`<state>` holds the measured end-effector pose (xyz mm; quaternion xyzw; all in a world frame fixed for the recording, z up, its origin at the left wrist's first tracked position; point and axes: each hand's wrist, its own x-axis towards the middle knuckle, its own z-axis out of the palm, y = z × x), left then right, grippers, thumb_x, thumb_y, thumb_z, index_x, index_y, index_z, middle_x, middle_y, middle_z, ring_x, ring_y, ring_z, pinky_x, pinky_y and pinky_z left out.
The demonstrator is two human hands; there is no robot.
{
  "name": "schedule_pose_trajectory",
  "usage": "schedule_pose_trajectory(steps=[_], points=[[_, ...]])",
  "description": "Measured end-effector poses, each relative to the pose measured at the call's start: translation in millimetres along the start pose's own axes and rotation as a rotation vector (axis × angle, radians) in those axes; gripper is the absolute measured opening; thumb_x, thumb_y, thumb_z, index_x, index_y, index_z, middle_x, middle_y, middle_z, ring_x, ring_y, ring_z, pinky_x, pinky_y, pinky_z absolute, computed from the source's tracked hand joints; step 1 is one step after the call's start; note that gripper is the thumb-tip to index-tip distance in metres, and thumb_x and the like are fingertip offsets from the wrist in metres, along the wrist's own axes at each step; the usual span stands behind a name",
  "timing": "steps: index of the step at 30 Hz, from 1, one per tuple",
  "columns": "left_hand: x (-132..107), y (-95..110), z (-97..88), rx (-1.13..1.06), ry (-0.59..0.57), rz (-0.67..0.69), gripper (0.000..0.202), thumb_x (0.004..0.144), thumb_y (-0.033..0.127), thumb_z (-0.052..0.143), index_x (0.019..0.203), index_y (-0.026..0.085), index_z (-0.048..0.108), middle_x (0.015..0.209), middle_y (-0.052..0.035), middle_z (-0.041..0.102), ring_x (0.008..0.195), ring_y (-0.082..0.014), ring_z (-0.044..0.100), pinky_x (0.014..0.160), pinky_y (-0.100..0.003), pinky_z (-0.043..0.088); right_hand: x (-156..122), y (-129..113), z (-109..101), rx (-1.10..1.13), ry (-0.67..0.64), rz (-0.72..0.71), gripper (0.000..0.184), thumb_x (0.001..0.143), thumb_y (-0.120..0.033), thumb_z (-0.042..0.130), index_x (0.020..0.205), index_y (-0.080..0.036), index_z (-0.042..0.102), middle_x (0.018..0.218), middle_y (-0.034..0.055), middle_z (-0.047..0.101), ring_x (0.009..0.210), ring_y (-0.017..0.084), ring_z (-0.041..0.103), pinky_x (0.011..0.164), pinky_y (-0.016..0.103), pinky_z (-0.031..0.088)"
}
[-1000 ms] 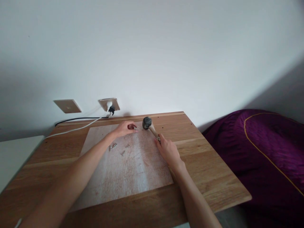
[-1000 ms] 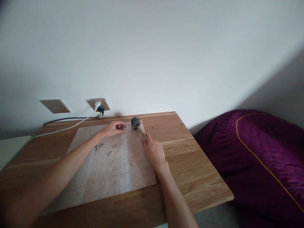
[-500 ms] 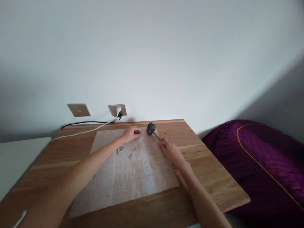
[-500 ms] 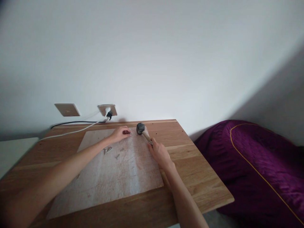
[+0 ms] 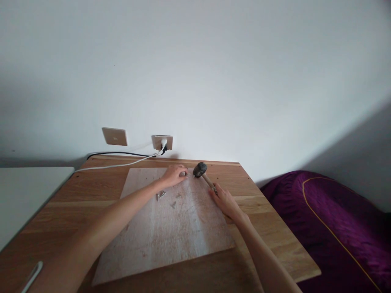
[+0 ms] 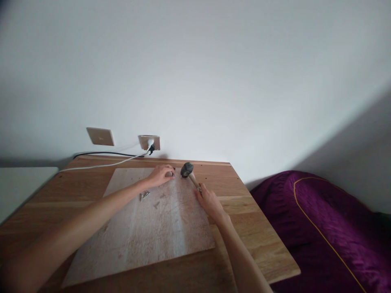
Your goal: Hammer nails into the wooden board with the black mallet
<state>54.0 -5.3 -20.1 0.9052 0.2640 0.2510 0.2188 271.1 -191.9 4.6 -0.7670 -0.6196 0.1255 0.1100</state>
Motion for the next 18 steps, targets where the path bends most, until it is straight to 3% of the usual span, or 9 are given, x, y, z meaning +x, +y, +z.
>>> schedule_pose_trajectory(steps=[6,10,14,18], points=[[-43,19,-0.5,0.053,0.033,-0.079,0.011,0.089,0.027,0.071,0.099,0.024,0.075,0.118,-0.005,0.07,0.115,-0.0249,0.063,0.098,-0.037,0.043,-23,-2,3,0.078,-0.058,-0.043,0.041,0.107,-0.038,0.036,0.136,-0.013,0.049,0.113,0.0149,0.074,0.108,0.027,0.07,0.087,0.032,0.047],[-62,30,-2.4,0.07,0.032,-0.076,0.01,0.089,0.025,0.072,0.097,0.024,0.076,0.118,-0.0063,0.07,0.113,-0.0251,0.063,0.096,-0.038,0.043,-40,-4,0,0.156,-0.11,-0.068,0.032,0.103,-0.041,0.04,0.122,-0.017,0.051,0.099,0.0129,0.072,0.101,0.03,0.07,0.083,0.035,0.046],[-62,32,-6.5,0.045,0.014,-0.07,0.008,0.089,0.027,0.072,0.095,0.023,0.075,0.118,-0.0063,0.071,0.112,-0.0253,0.064,0.096,-0.038,0.043,-46,-10,-9,0.29,-0.207,-0.006,0.025,0.102,-0.045,0.038,0.094,-0.023,0.045,0.076,0.0023,0.064,0.067,0.02,0.067,0.059,0.027,0.047],[-59,30,-7.5,0.015,-0.008,-0.056,0.009,0.087,0.026,0.074,0.095,0.021,0.073,0.118,-0.0057,0.071,0.113,-0.0257,0.064,0.099,-0.04,0.042,-44,-15,-11,0.449,-0.348,0.04,0.034,0.1,-0.055,0.039,0.088,-0.022,0.04,0.071,-0.0047,0.058,0.041,0.011,0.058,0.038,0.02,0.038]])
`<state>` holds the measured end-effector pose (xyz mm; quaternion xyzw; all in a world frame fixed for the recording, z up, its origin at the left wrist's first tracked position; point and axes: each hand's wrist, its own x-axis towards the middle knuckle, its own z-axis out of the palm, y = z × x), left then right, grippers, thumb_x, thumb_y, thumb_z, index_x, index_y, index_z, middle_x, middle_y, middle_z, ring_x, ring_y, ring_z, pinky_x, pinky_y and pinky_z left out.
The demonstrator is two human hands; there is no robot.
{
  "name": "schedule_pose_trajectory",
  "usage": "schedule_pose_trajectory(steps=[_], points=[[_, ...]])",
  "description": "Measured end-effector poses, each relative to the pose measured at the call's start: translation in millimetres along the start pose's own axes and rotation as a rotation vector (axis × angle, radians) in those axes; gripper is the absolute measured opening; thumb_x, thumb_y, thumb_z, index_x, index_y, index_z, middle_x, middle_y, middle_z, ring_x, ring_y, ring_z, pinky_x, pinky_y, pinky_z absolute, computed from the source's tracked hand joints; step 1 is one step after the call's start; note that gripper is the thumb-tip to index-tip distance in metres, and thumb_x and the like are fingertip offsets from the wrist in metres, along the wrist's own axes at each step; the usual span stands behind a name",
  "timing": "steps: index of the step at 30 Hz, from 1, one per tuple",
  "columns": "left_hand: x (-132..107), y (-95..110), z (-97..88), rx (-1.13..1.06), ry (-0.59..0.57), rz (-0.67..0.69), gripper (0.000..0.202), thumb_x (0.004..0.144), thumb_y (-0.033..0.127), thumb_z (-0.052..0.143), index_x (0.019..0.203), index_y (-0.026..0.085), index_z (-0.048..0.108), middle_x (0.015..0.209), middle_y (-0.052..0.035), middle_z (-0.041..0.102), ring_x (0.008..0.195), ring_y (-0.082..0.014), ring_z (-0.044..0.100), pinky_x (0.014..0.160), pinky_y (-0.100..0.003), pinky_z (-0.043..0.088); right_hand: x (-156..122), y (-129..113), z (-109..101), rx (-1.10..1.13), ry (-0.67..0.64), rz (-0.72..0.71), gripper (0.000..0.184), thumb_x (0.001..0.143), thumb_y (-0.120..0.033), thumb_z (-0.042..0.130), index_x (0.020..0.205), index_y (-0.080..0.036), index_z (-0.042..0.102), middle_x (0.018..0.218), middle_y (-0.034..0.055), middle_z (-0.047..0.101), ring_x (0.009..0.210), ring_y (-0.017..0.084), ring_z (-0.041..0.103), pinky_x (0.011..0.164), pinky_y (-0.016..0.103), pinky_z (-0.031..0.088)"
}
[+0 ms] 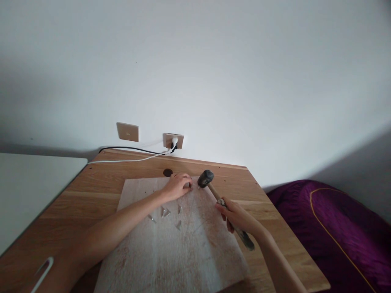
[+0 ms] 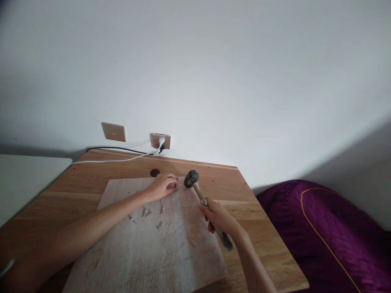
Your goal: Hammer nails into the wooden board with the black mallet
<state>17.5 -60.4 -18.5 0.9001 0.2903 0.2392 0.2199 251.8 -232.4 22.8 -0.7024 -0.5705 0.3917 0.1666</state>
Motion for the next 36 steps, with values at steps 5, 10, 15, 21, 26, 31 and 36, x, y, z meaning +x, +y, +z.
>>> schedule_pose_trajectory(steps=[5,10,15,21,26,31,36], points=[[1,-2,4.6,-0.016,0.043,0.017,0.015,0.081,0.025,0.079,0.092,0.019,0.07,0.117,-0.0074,0.07,0.115,-0.0275,0.063,0.102,-0.042,0.043,2,0,14,0.123,0.114,-0.006,0.043,0.095,-0.06,0.046,0.08,-0.021,0.044,0.063,-0.0044,0.055,0.039,0.011,0.054,0.034,0.02,0.037],[1,-4,7.3,-0.084,0.043,0.03,0.008,0.083,0.018,0.076,0.085,0.017,0.068,0.125,-0.0076,0.068,0.118,-0.0263,0.062,0.104,-0.042,0.043,-7,1,29,0.231,0.219,0.01,0.047,0.091,-0.065,0.05,0.073,-0.022,0.043,0.049,-0.0077,0.042,0.035,0.009,0.042,0.033,0.019,0.032],[3,-1,6.3,-0.079,0.046,0.024,0.009,0.081,0.01,0.074,0.08,0.018,0.07,0.12,-0.0049,0.069,0.116,-0.0254,0.063,0.103,-0.042,0.042,-18,3,40,0.273,0.258,0.022,0.05,0.089,-0.07,0.051,0.074,-0.022,0.044,0.05,-0.0078,0.041,0.035,0.008,0.041,0.032,0.019,0.032],[2,-4,6.8,-0.083,0.016,0.047,0.007,0.085,0.014,0.072,0.089,0.02,0.073,0.121,-0.0054,0.069,0.119,-0.0254,0.062,0.103,-0.042,0.042,-29,-10,48,0.273,0.343,0.0,0.051,0.09,-0.071,0.05,0.079,-0.021,0.047,0.052,-0.0076,0.042,0.036,0.008,0.04,0.031,0.019,0.032],[0,-9,9.8,-0.048,0.046,0.029,0.06,0.073,0.032,0.087,0.126,0.016,0.063,0.131,-0.0147,0.06,0.125,-0.0332,0.056,0.106,-0.048,0.042,-32,-40,54,0.256,0.34,-0.077,0.048,0.095,-0.068,0.045,0.09,-0.021,0.051,0.05,-0.0078,0.044,0.035,0.009,0.041,0.033,0.018,0.032],[0,-11,9.6,-0.091,0.065,0.038,0.061,0.07,0.038,0.089,0.121,0.014,0.064,0.127,-0.0158,0.06,0.121,-0.0332,0.058,0.106,-0.046,0.044,-26,-55,59,0.176,0.26,-0.078,0.045,0.095,-0.064,0.047,0.086,-0.021,0.05,0.047,-0.0069,0.046,0.035,0.01,0.044,0.034,0.018,0.032],[1,-11,10.1,-0.162,0.066,0.038,0.026,0.079,0.032,0.084,0.093,0.016,0.07,0.12,-0.0119,0.064,0.118,-0.0286,0.06,0.102,-0.042,0.044,-35,-42,59,0.319,0.407,-0.073,0.048,0.095,-0.068,0.048,0.084,-0.021,0.048,0.048,-0.007,0.045,0.036,0.008,0.04,0.034,0.017,0.03]])
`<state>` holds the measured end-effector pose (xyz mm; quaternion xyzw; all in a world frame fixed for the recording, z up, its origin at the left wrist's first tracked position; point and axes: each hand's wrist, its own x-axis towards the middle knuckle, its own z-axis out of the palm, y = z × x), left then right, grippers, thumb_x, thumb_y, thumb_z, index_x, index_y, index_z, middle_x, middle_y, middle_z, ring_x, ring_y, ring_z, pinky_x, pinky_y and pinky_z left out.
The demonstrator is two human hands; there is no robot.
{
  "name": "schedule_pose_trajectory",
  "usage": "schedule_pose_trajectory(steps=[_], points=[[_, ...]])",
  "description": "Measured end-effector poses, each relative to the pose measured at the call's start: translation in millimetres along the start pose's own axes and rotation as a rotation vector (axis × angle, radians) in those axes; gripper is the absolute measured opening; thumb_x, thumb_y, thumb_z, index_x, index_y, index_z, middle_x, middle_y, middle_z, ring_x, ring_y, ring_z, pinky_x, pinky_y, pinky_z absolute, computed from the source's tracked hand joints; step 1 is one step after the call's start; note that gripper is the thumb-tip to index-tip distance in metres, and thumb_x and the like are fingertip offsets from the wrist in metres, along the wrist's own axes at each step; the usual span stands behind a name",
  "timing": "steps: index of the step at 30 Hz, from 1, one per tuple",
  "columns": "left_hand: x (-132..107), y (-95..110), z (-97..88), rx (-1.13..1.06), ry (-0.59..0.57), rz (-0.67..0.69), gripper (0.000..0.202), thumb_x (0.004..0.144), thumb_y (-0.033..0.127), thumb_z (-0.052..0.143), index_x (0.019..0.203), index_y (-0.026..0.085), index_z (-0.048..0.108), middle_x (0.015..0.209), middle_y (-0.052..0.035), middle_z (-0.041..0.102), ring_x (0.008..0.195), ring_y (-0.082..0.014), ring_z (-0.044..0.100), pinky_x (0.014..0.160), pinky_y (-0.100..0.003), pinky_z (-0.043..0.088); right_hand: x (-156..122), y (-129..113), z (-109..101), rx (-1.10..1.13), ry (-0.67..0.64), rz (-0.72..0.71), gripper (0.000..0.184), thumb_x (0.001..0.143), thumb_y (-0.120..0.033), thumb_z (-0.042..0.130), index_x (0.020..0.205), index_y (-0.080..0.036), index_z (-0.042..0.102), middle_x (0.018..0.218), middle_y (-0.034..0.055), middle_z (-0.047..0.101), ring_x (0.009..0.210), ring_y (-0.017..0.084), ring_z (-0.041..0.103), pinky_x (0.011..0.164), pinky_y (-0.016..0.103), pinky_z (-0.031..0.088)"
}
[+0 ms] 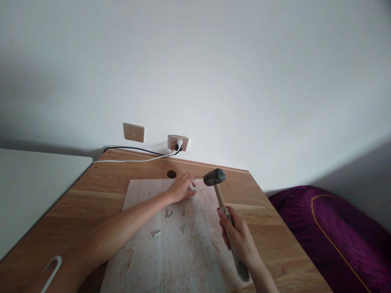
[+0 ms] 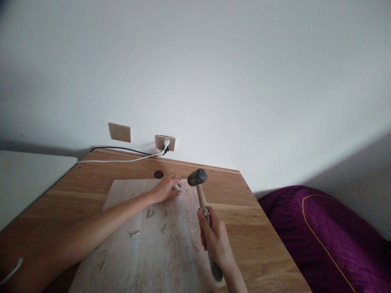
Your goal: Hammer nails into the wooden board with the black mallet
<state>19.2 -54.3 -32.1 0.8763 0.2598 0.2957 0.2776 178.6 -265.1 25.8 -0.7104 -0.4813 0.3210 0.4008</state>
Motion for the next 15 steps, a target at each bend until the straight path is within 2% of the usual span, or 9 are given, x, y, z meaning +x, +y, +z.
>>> schedule_pose_trajectory(steps=[2,5,10,11,12,15], points=[[1,1,0.4,-0.02,-0.002,-0.014,0.015,0.079,0.024,0.083,0.084,0.016,0.071,0.121,-0.0106,0.065,0.119,-0.0275,0.06,0.103,-0.041,0.044,-5,6,-3,0.055,0.047,0.013,0.05,0.094,-0.069,0.05,0.082,-0.021,0.048,0.049,-0.0072,0.044,0.035,0.007,0.038,0.033,0.017,0.029],[3,3,0.5,-0.025,0.007,-0.042,0.009,0.079,0.017,0.081,0.08,0.017,0.072,0.119,-0.0094,0.066,0.118,-0.0266,0.061,0.102,-0.041,0.044,-11,12,-3,0.075,0.046,0.033,0.051,0.093,-0.071,0.052,0.081,-0.021,0.047,0.048,-0.0075,0.043,0.034,0.007,0.036,0.033,0.017,0.028],[4,2,-0.7,-0.002,-0.024,-0.009,0.003,0.082,0.016,0.076,0.082,0.018,0.074,0.121,-0.0097,0.065,0.119,-0.027,0.061,0.105,-0.044,0.043,-12,7,5,0.034,0.002,0.023,0.052,0.094,-0.071,0.049,0.095,-0.02,0.05,0.048,-0.0078,0.044,0.036,0.009,0.04,0.034,0.018,0.03],[3,2,-0.9,0.009,-0.037,0.001,0.007,0.082,0.02,0.077,0.089,0.019,0.074,0.124,-0.0103,0.064,0.122,-0.0283,0.059,0.106,-0.046,0.042,-11,4,7,0.015,-0.003,0.008,0.052,0.095,-0.071,0.047,0.098,-0.019,0.05,0.048,-0.008,0.044,0.036,0.009,0.041,0.035,0.018,0.03],[3,1,-1.1,0.021,-0.042,0.007,0.02,0.081,0.024,0.079,0.099,0.019,0.073,0.128,-0.0113,0.062,0.126,-0.0301,0.057,0.107,-0.047,0.041,-10,1,9,-0.011,-0.01,-0.01,0.052,0.095,-0.07,0.045,0.1,-0.019,0.051,0.047,-0.0081,0.044,0.036,0.01,0.042,0.035,0.018,0.031],[1,1,-0.9,0.043,-0.026,-0.014,0.069,0.068,0.039,0.09,0.127,0.017,0.062,0.133,-0.0156,0.058,0.128,-0.0352,0.053,0.108,-0.052,0.041,-5,-5,12,-0.114,-0.073,-0.044,0.05,0.095,-0.068,0.044,0.098,-0.019,0.052,0.048,-0.0069,0.046,0.035,0.011,0.045,0.036,0.02,0.033]])
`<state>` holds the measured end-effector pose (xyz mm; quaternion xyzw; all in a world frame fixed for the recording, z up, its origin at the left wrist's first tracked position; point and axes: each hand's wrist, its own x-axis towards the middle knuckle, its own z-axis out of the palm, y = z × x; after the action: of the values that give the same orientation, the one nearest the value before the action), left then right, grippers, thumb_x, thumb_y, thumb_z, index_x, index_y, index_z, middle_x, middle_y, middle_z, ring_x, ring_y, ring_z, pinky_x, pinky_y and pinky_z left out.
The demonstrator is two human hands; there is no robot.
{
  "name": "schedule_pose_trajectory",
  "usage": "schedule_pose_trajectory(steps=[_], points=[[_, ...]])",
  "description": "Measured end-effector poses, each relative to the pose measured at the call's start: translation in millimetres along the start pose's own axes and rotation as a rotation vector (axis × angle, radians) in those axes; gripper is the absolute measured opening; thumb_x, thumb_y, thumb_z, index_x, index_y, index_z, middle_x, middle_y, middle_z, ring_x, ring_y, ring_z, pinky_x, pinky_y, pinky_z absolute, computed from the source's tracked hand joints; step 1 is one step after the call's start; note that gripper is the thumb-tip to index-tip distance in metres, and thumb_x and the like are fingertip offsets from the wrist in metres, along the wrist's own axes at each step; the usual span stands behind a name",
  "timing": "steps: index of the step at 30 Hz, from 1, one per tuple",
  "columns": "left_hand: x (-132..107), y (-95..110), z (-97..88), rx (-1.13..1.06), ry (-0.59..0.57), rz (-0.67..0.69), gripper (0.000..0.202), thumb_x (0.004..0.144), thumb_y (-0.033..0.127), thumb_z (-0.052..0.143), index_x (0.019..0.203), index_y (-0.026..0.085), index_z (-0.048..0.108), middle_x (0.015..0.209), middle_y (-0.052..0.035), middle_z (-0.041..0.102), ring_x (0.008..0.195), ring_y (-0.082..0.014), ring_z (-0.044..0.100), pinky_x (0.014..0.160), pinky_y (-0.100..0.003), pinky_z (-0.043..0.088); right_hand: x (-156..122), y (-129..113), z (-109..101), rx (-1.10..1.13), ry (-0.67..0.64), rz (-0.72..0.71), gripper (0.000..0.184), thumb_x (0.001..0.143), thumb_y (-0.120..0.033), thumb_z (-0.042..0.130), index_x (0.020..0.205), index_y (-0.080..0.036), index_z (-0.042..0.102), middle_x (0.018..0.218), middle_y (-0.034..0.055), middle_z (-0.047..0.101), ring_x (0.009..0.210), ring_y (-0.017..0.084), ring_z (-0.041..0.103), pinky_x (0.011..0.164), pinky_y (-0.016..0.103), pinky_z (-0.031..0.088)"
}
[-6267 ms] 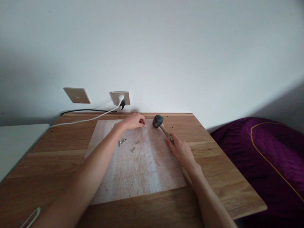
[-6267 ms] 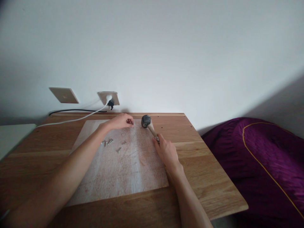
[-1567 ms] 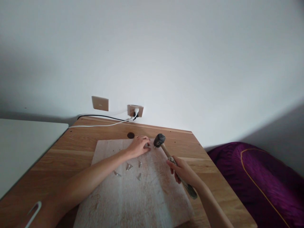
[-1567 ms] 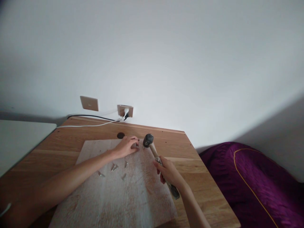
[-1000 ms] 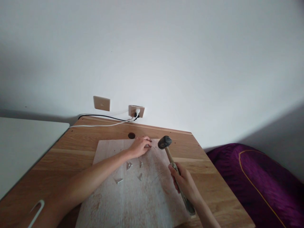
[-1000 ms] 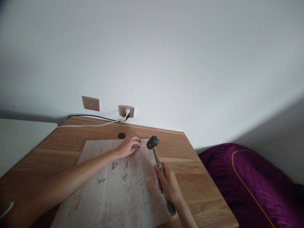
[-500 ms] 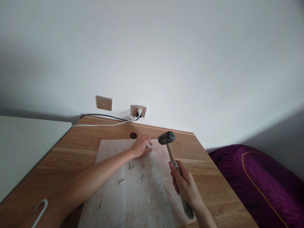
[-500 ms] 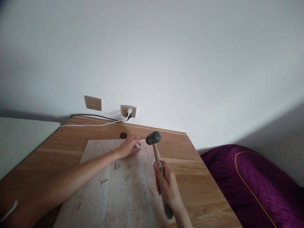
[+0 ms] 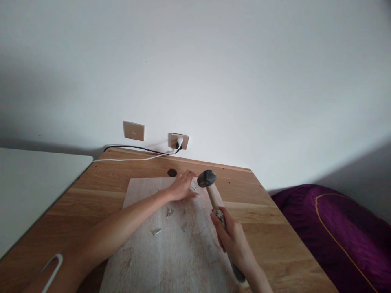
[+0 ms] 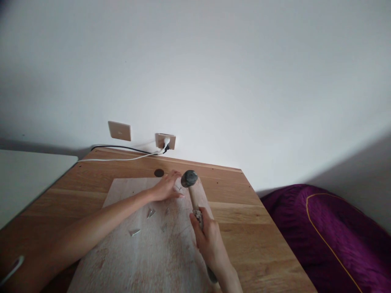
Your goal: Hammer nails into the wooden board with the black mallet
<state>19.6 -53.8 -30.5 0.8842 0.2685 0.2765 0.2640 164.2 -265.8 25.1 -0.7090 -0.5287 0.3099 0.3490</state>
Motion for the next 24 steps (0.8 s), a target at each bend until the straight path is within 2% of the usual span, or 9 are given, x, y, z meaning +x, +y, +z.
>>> schedule_pose_trajectory(steps=[1,3,7,9,15,18,20,22,24], points=[[0,0,0.2,-0.002,0.007,-0.013,0.077,0.063,0.041,0.093,0.128,0.016,0.06,0.131,-0.0163,0.058,0.127,-0.0359,0.053,0.108,-0.051,0.042,1,0,0,-0.024,-0.026,0.004,0.05,0.094,-0.068,0.044,0.096,-0.019,0.053,0.048,-0.0064,0.047,0.035,0.011,0.046,0.036,0.02,0.034],[0,-1,0.8,-0.02,0.015,-0.024,0.071,0.062,0.042,0.093,0.121,0.015,0.063,0.126,-0.0154,0.059,0.122,-0.0347,0.056,0.106,-0.049,0.043,2,2,0,-0.023,-0.044,0.028,0.049,0.094,-0.068,0.044,0.092,-0.02,0.053,0.047,-0.0066,0.046,0.035,0.011,0.046,0.035,0.019,0.033],[1,-2,1.7,-0.043,0.03,-0.003,0.025,0.081,0.034,0.081,0.097,0.017,0.071,0.119,-0.0114,0.06,0.117,-0.0291,0.059,0.104,-0.045,0.044,-2,12,0,0.108,0.078,0.045,0.049,0.095,-0.068,0.046,0.097,-0.019,0.052,0.049,-0.0077,0.045,0.036,0.01,0.044,0.035,0.018,0.032],[2,-2,1.7,-0.026,0.031,-0.004,0.011,0.086,0.027,0.076,0.088,0.018,0.072,0.118,-0.0102,0.061,0.119,-0.0277,0.059,0.104,-0.045,0.044,-4,16,0,0.152,0.113,0.047,0.051,0.095,-0.069,0.048,0.101,-0.019,0.052,0.05,-0.0079,0.046,0.036,0.01,0.043,0.034,0.018,0.032],[3,-1,2.2,-0.031,0.0,-0.009,0.004,0.086,0.021,0.074,0.085,0.017,0.072,0.125,-0.0112,0.064,0.121,-0.028,0.059,0.106,-0.047,0.043,-5,17,3,0.169,0.085,0.054,0.052,0.096,-0.069,0.048,0.105,-0.018,0.052,0.05,-0.0079,0.045,0.037,0.01,0.043,0.034,0.019,0.033],[2,-2,1.8,-0.022,-0.03,0.025,0.011,0.09,0.027,0.069,0.098,0.019,0.073,0.131,-0.0108,0.063,0.128,-0.0293,0.055,0.11,-0.049,0.04,-3,9,5,0.158,0.081,0.017,0.052,0.096,-0.068,0.049,0.108,-0.018,0.053,0.05,-0.0079,0.045,0.037,0.011,0.044,0.035,0.019,0.033],[1,-1,0.4,-0.013,-0.025,0.011,0.038,0.084,0.034,0.077,0.117,0.019,0.068,0.134,-0.0133,0.06,0.129,-0.0318,0.054,0.11,-0.05,0.04,0,5,6,0.138,0.062,-0.002,0.051,0.097,-0.067,0.047,0.109,-0.018,0.053,0.05,-0.0079,0.045,0.037,0.011,0.044,0.036,0.019,0.033],[1,1,-1.6,-0.018,-0.008,-0.018,0.067,0.072,0.038,0.087,0.129,0.016,0.061,0.133,-0.0156,0.059,0.128,-0.0342,0.053,0.109,-0.049,0.042,3,4,8,0.08,0.019,-0.014,0.049,0.098,-0.065,0.046,0.107,-0.018,0.055,0.051,-0.0073,0.045,0.038,0.01,0.044,0.037,0.019,0.033],[1,3,-3.5,-0.023,-0.005,-0.041,0.075,0.065,0.037,0.091,0.13,0.015,0.06,0.131,-0.0162,0.059,0.127,-0.0355,0.053,0.109,-0.049,0.042,4,8,9,0.014,-0.026,-0.015,0.047,0.1,-0.063,0.046,0.102,-0.018,0.056,0.052,-0.006,0.047,0.039,0.01,0.045,0.039,0.019,0.033]])
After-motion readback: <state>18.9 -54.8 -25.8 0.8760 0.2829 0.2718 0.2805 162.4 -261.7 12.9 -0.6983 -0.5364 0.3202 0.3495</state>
